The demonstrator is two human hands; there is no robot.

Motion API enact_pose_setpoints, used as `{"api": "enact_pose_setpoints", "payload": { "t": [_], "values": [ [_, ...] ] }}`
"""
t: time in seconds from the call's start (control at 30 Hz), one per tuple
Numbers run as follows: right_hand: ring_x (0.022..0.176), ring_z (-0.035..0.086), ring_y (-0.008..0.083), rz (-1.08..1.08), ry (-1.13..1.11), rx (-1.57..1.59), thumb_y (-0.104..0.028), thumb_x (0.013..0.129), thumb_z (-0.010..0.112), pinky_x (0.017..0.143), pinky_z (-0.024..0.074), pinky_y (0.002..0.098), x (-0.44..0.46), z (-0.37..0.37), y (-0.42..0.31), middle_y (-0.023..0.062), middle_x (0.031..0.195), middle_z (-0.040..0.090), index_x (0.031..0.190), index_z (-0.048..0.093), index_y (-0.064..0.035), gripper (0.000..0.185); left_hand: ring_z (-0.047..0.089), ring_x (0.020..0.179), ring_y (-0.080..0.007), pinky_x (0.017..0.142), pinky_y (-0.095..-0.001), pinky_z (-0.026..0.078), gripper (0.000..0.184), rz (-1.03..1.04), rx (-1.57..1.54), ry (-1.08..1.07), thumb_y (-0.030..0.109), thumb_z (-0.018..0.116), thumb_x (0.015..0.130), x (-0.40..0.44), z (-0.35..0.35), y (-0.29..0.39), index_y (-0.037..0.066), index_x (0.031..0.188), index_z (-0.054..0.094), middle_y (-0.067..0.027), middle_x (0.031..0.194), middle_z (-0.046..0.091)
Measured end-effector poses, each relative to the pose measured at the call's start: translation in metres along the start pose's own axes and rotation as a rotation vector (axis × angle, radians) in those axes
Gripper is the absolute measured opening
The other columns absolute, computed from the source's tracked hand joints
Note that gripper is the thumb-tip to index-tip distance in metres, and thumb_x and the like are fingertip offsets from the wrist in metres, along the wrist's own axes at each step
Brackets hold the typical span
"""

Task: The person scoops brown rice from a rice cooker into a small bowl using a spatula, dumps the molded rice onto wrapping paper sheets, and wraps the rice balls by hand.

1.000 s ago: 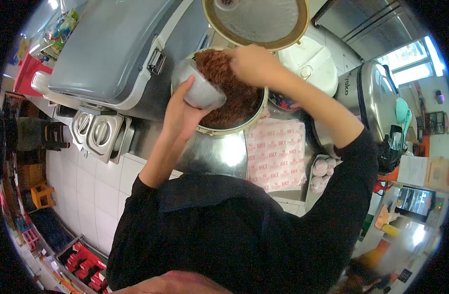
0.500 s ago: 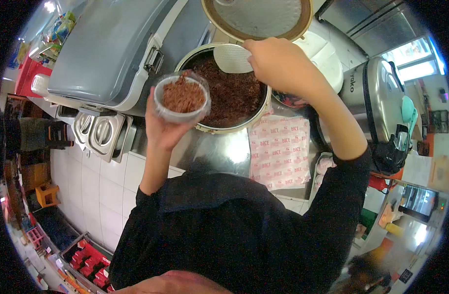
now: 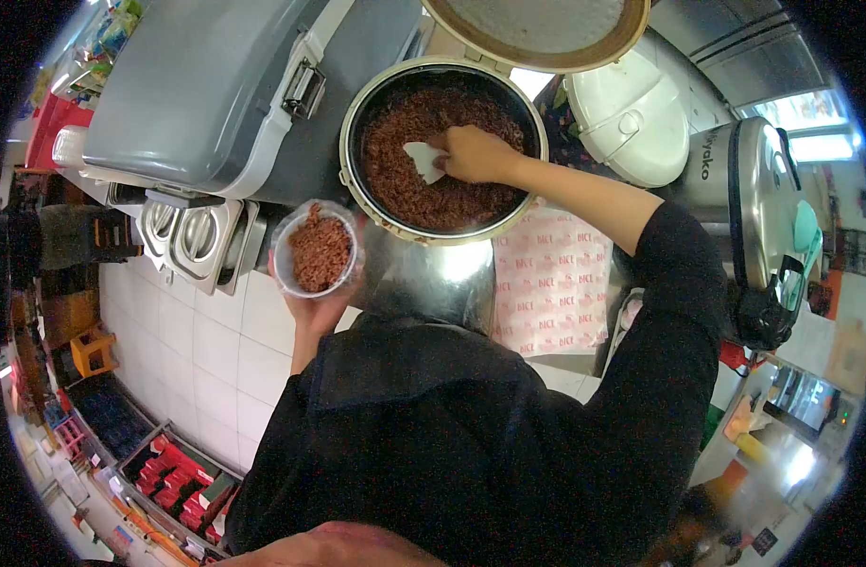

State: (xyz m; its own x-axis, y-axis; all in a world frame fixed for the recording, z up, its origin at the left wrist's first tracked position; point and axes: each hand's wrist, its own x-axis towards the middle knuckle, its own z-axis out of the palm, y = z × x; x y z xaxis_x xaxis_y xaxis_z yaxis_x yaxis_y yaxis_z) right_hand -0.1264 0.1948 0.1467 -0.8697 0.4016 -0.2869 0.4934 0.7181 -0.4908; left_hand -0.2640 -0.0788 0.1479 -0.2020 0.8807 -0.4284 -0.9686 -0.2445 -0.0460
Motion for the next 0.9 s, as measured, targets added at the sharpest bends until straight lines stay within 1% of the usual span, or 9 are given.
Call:
{"api": "enact_pose_setpoints", "payload": {
  "t": [0.07, 0.2, 0.33, 0.43, 0.53, 0.63, 0.73, 0.83, 0.9],
  "values": [
    [0.094, 0.06, 0.0363, -0.032, 0.006, 0.075, -0.018, 0.077, 0.059, 0.085, 0.0461, 0.0403, -0.004, 0.004, 0.001, 0.0228, 0.1, 0.062, 0.114, 0.059, -0.0034, 0.04, 0.042, 0.119, -0.032, 0.094, -0.0518, 0.037, 0.072, -0.028, 0.133, -0.055, 0.065, 0.043, 0.08, 0.003, -0.011, -0.001, 0.016, 0.132, 0.04, -0.0117, 0.132, 0.042],
    [0.098, 0.06, 0.0342, -0.054, -0.058, 0.214, -0.018, 0.078, 0.061, 0.088, 0.044, 0.037, -0.014, -0.003, -0.013, 0.0218, 0.105, 0.062, 0.114, 0.058, 0.0021, 0.041, 0.042, 0.119, -0.0313, 0.091, -0.0522, 0.04, 0.068, -0.022, 0.117, -0.065, 0.064, 0.04, 0.082, 0.004, -0.008, -0.003, 0.018, 0.132, 0.04, -0.0113, 0.13, 0.044],
    [0.095, 0.061, 0.0329, -0.062, -0.095, 0.27, -0.018, 0.078, 0.061, 0.086, 0.0447, 0.0363, -0.021, -0.01, -0.022, 0.0206, 0.103, 0.063, 0.113, 0.059, 0.0002, 0.04, 0.045, 0.119, -0.0304, 0.096, -0.0543, 0.038, 0.069, -0.035, 0.145, -0.145, 0.064, 0.037, 0.082, 0.005, -0.008, -0.002, 0.016, 0.132, 0.041, -0.0099, 0.132, 0.044],
    [0.094, 0.062, 0.0314, 0.023, -0.169, 0.288, -0.017, 0.078, 0.061, 0.085, 0.0451, 0.0354, -0.025, -0.018, -0.028, 0.0193, 0.102, 0.064, 0.114, 0.059, -0.0019, 0.039, 0.043, 0.12, -0.0312, 0.096, -0.0528, 0.038, 0.067, 0.017, 0.22, -0.034, 0.061, 0.038, 0.086, 0.001, 0.004, -0.008, 0.014, 0.133, 0.038, -0.0119, 0.132, 0.043],
    [0.093, 0.062, 0.0303, -0.068, -0.14, 0.297, -0.015, 0.078, 0.062, 0.084, 0.0451, 0.0349, -0.025, -0.014, -0.017, 0.0186, 0.1, 0.064, 0.114, 0.06, -0.0033, 0.038, 0.042, 0.121, -0.0323, 0.099, -0.0519, 0.036, 0.068, 0.076, 0.528, -0.034, 0.06, 0.036, 0.088, -0.01, 0.002, -0.015, 0.011, 0.135, 0.036, -0.0132, 0.134, 0.041],
    [0.091, 0.063, 0.0284, -0.095, -0.161, 0.283, -0.014, 0.078, 0.063, 0.083, 0.0454, 0.034, -0.02, -0.016, -0.008, 0.0178, 0.099, 0.065, 0.114, 0.06, -0.0031, 0.038, 0.039, 0.124, -0.0321, 0.102, -0.0497, 0.033, 0.069, 0.135, 0.574, -0.24, 0.058, 0.034, 0.089, -0.017, 0.0, -0.013, 0.008, 0.137, 0.032, -0.0144, 0.137, 0.038],
    [0.088, 0.063, 0.0258, -0.122, -0.17, 0.418, -0.015, 0.078, 0.064, 0.081, 0.0454, 0.0333, -0.016, -0.024, -0.007, 0.017, 0.097, 0.066, 0.114, 0.06, -0.0028, 0.038, 0.037, 0.126, -0.0309, 0.104, -0.0493, 0.03, 0.068, 0.214, 0.63, -0.212, 0.056, 0.034, 0.089, -0.021, 0.018, -0.015, 0.008, 0.137, 0.031, -0.0135, 0.138, 0.037],
    [0.07, 0.056, 0.0119, 0.027, -0.201, 0.53, -0.014, 0.081, 0.062, 0.066, 0.0454, 0.0266, -0.02, -0.045, -0.012, 0.0081, 0.088, 0.066, 0.119, 0.056, -0.0014, 0.04, 0.036, 0.127, -0.0292, 0.105, -0.0483, 0.027, 0.063, 0.206, 0.651, -0.209, 0.05, 0.035, 0.091, -0.014, 0.036, -0.018, 0.008, 0.138, 0.03, -0.0124, 0.138, 0.037],
    [0.067, 0.052, 0.0099, 0.012, -0.139, 0.529, -0.013, 0.081, 0.061, 0.062, 0.0439, 0.0251, -0.029, -0.065, -0.019, 0.006, 0.086, 0.064, 0.12, 0.056, -0.0011, 0.041, 0.035, 0.127, -0.0288, 0.105, -0.048, 0.028, 0.059, 0.192, 0.664, -0.222, 0.042, 0.04, 0.092, -0.009, 0.049, -0.021, 0.007, 0.138, 0.028, -0.0121, 0.138, 0.037]
  ]
}}
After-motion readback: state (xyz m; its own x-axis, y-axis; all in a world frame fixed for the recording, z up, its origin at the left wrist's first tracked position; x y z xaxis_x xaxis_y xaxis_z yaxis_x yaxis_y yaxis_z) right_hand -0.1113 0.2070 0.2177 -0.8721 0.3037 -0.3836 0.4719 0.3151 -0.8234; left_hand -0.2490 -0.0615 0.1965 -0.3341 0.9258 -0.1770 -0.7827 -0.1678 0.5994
